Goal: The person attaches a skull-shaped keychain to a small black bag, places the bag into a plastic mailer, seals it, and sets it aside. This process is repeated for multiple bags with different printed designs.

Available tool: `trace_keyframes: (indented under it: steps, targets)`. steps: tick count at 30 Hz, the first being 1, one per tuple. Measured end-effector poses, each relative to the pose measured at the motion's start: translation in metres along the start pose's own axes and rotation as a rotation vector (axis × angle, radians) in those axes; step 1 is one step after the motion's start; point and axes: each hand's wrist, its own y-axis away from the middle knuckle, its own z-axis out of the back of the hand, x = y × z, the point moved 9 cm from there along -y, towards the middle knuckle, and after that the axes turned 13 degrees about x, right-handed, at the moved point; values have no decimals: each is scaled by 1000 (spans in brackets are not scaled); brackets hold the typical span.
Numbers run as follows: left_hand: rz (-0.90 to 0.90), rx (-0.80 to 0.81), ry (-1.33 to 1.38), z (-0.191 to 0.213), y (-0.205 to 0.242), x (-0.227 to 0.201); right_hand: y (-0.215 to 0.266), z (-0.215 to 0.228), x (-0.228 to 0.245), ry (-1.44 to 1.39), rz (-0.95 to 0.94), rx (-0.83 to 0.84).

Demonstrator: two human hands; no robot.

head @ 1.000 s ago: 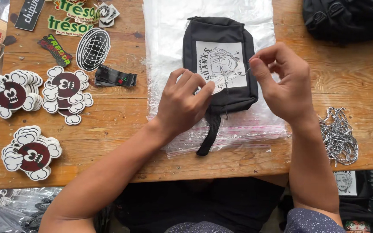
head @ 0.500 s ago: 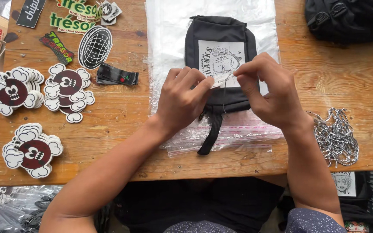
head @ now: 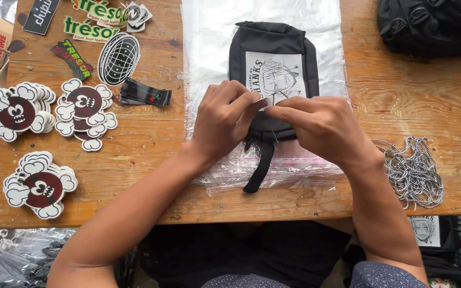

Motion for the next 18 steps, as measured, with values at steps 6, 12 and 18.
trace_keyframes:
  steps: [6,12,18]
  targets:
    - [24,20,77,-1,-1,4,-7,-2,6,-26,15,26]
    - [64,93,95,-4,-2,8,13,25,-18,-160,-110,-141]
    - [-199,597,222,-26,1,-35,23,30,-44,-204,-345,-217]
